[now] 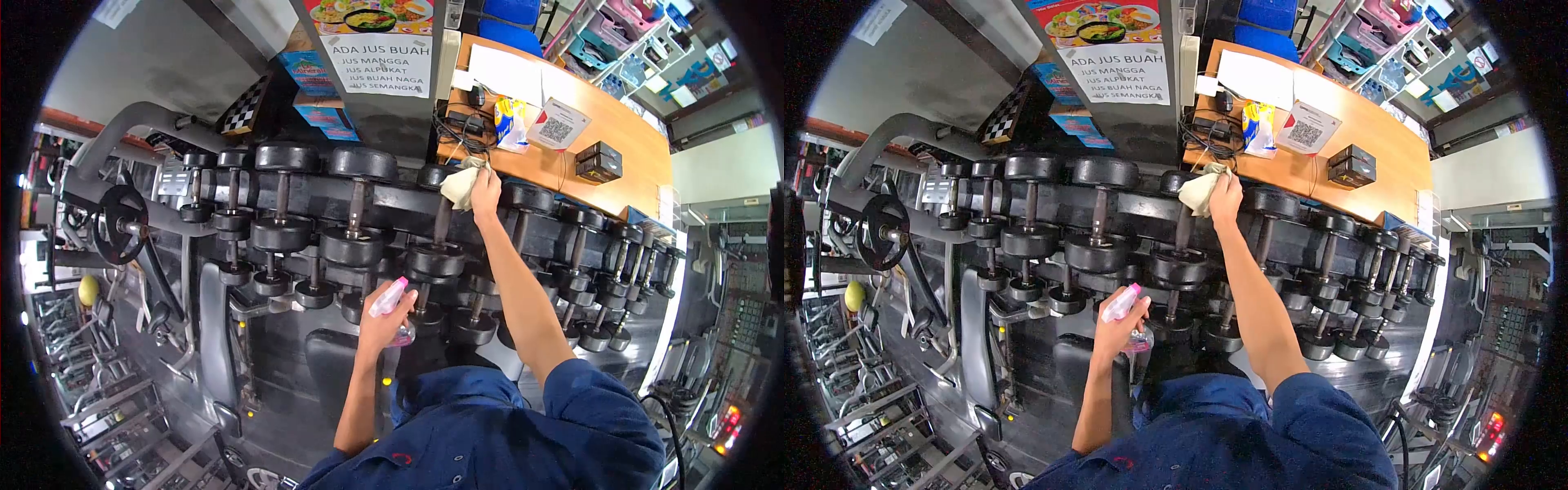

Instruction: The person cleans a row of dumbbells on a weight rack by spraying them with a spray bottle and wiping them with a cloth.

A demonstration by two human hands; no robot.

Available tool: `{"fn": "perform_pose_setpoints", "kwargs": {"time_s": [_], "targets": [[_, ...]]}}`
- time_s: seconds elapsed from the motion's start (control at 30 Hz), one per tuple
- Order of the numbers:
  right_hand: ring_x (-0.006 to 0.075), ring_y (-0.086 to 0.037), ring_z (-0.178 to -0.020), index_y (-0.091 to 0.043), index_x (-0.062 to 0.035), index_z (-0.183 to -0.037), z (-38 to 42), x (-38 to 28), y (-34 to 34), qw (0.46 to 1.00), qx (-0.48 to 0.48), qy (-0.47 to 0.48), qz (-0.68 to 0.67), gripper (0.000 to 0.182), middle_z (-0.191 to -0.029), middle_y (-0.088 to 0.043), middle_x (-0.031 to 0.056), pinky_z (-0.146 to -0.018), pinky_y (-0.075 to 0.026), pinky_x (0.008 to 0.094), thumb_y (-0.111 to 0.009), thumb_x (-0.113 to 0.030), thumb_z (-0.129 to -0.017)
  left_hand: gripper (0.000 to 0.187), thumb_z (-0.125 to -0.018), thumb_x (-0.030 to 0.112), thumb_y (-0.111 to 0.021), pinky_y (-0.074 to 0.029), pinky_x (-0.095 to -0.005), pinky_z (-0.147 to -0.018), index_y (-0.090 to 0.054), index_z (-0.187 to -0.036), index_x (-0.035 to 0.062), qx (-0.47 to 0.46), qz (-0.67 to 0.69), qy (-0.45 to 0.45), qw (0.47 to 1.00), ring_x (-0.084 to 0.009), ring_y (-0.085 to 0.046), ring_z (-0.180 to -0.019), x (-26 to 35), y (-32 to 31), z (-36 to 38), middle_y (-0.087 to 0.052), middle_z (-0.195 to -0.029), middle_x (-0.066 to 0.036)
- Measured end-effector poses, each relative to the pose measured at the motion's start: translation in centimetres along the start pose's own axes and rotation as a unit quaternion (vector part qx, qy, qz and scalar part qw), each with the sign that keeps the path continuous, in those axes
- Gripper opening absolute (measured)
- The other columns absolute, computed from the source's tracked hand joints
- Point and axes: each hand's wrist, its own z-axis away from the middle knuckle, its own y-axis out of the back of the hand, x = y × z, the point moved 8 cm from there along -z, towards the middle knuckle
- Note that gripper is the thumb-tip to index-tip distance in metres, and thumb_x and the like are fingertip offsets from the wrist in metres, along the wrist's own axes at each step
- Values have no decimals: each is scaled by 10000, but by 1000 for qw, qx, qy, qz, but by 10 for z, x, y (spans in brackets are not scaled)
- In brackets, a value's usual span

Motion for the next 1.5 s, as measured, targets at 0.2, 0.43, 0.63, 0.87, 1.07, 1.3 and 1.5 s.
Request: {"fn": "perform_pose_setpoints", "kwargs": {"time_s": [0.2, 0.43, 0.63, 0.87, 1.07, 1.3, 1.5], "targets": [[246, -741, -1009, -719, 21, -1312, -4, 66, -14, 958, -99, -220, -151, 392, -1175, -776, 137, -901, -561, 415, -491, -255, -1152, 190, -1037, 181, -795, -504, -254, -555, -690, -996, 28, -5, -20, -20, 1000, -58, -619, -605, 0, 1, 6, -692, -789, -18], [371, -703, -1171, -672, 76, -1332, 106, -33, 40, 998, -6, -57, -2, 420, -1198, -756, 228, -1026, -516, 428, -549, -281, -1150, 228, -1027, 207, -812, -498, -268, -537, -670, -957, 43, -6, -17, -12, 1000, -67, -608, -589, -33, -16, 1, -673, -768, -7], [96, -565, -996, -678, 55, -1312, 179, -50, 140, 981, -133, -71, -120, 381, -1090, -687, -6, -909, -487, 291, -524, -272, -1191, 283, -977, 252, -857, -502, -327, -536, -687, -926, 31, 17, -116, -40, 992, -116, -640, -551, -55, -34, -13, -671, -708, -44], [82, -554, -981, -670, 33, -1408, 291, -52, 249, 977, -159, -137, -29, 412, -1072, -674, -24, -866, -491, 273, -513, -285, -1199, 324, -949, 307, -862, -522, -343, -538, -726, -964, 14, 30, -192, -63, 979, -145, -656, -545, -63, -50, -33, -699, -719, -53], [92, -610, -1041, -665, 41, -1418, 349, -27, 268, 968, -126, -201, -79, 449, -1173, -724, 20, -921, -521, 271, -509, -321, -1204, 402, -932, 342, -855, -558, -374, -575, -804, -1189, 37, 53, -190, -18, 980, -200, -725, -555, -80, -50, -46, -772, -787, -86], [121, -617, -1060, -646, 67, -1422, 345, -29, 254, 966, -146, -195, -85, 478, -1187, -729, 56, -955, -520, 302, -514, -333, -1195, 447, -940, 349, -871, -544, -358, -541, -793, -1242, 29, 100, -170, -1, 980, -159, -697, -555, -77, -29, -48, -758, -785, -72], [238, -665, -1126, -618, 76, -1442, 299, -81, 214, 982, -180, -58, -7, 422, -1244, -733, 153, -1029, -507, 352, -507, -228, -1172, 341, -961, 269, -884, -501, -284, -502, -765, -1091, -23, 107, -64, -52, 991, -88, -609, -540, -68, -6, -37, -689, -718, -18]]}}
